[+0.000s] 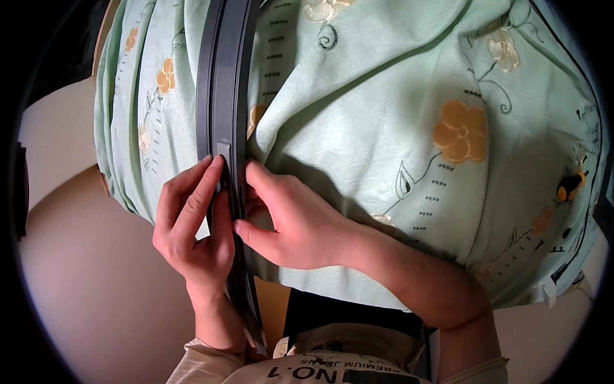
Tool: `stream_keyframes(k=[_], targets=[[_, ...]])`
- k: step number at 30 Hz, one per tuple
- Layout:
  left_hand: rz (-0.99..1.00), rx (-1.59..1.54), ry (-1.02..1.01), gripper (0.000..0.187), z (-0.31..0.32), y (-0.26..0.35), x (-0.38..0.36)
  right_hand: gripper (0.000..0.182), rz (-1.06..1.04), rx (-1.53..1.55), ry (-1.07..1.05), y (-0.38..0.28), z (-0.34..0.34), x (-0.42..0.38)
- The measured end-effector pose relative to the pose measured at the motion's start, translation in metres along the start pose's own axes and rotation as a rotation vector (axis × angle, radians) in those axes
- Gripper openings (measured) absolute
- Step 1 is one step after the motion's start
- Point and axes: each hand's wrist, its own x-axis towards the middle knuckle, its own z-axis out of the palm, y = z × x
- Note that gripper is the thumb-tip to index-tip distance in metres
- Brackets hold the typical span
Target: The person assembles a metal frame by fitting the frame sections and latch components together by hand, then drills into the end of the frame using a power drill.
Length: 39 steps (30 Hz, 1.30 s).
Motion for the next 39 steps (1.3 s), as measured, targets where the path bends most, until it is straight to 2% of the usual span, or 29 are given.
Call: stream_keyframes(k=[7,8,10,13,15,19,27,31,33,34,36,39], targets=[[0.046,0.061,0.012,0.043,0.000,-0.002,-0.004,0.065,-0.004,0.015,0.015,-0.001,0.003,0.000],[0.043,0.047,0.031,0.043,0.001,-0.002,-0.005,0.046,-0.080,0.010,0.061,0.001,0.006,0.002],[0.048,0.050,0.039,0.044,0.003,-0.004,-0.005,0.029,-0.154,0.003,0.109,0.004,0.006,0.003],[0.052,0.056,0.041,0.044,0.005,-0.005,-0.006,0.029,-0.153,-0.057,0.094,0.003,0.003,0.002],[0.050,0.059,0.035,0.044,0.004,-0.004,-0.005,0.056,0.000,-0.041,-0.004,-0.002,0.000,0.000],[0.071,0.092,-0.004,0.044,0.000,-0.003,-0.001,0.054,-0.016,-0.005,0.007,-0.004,0.001,0.000],[0.105,0.067,0.027,0.035,0.000,-0.005,0.004,0.066,0.011,0.033,-0.004,-0.007,0.001,0.000],[0.120,0.092,-0.009,0.036,-0.003,-0.005,0.008,0.064,0.027,0.017,0.011,-0.007,0.002,0.001],[0.115,0.098,-0.024,0.037,-0.004,-0.005,0.008,0.036,-0.116,-0.015,0.086,-0.003,0.005,0.002],[0.116,0.104,-0.027,0.037,-0.004,-0.005,0.008,0.036,-0.116,-0.015,0.087,-0.004,0.004,0.001],[0.117,0.109,-0.029,0.038,-0.004,-0.006,0.006,0.061,0.024,0.042,0.004,-0.007,0.001,-0.001],[0.103,0.082,-0.029,0.040,-0.003,-0.007,0.004,0.061,0.043,0.038,0.007,-0.007,0.001,-0.001]])
